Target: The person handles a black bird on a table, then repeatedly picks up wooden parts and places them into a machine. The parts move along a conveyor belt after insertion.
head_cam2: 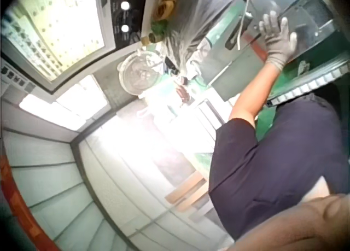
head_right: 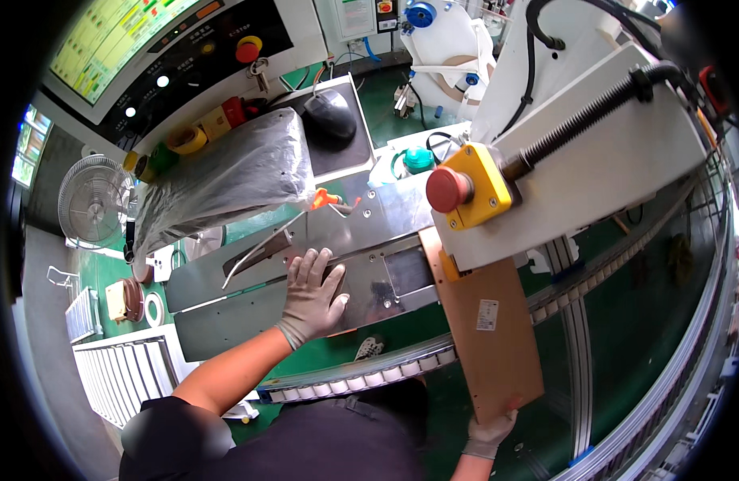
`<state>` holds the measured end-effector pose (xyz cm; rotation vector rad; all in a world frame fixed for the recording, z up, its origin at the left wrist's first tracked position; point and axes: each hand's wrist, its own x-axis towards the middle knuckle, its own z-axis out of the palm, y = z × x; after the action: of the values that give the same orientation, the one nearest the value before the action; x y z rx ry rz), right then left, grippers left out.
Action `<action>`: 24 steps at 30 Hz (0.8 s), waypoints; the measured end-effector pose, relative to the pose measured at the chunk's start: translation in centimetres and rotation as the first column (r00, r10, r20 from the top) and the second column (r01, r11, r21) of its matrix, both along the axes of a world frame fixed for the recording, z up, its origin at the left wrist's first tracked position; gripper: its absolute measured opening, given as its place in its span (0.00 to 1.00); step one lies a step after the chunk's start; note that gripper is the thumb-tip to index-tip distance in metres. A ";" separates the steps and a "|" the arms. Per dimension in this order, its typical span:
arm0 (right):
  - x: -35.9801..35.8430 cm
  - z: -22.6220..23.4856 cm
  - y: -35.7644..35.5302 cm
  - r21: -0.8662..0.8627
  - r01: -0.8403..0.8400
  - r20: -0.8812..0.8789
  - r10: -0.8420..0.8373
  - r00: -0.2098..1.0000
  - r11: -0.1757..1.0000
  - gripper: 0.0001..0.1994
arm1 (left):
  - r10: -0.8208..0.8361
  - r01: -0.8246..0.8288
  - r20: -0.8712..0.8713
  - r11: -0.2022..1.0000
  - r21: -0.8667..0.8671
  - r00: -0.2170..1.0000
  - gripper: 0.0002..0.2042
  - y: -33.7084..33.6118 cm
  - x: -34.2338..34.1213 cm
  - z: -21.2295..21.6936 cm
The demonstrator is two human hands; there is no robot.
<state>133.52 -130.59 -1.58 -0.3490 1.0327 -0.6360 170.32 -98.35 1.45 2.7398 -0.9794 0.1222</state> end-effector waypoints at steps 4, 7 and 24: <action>2.0 0.9 -3.7 -0.084 -0.051 0.065 0.057 0.996 0.995 0.28 | 0.013 -0.013 -0.021 1.000 0.007 1.000 0.29 0.6 -0.3 0.1; 2.3 0.8 -6.9 -0.227 -0.038 -0.030 0.032 0.999 0.973 0.27 | 0.001 -0.002 -0.015 0.999 -0.045 1.000 0.28 0.6 0.0 0.2; 1.9 -3.5 10.0 -0.230 -0.868 -0.534 0.688 0.491 0.440 0.15 | -0.009 -0.005 -0.067 0.979 -0.206 0.998 0.27 0.9 -0.7 -0.4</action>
<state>135.37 -120.62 -5.04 -1.3770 0.8977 0.1022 169.61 -97.41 1.00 2.5376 -0.8977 0.1226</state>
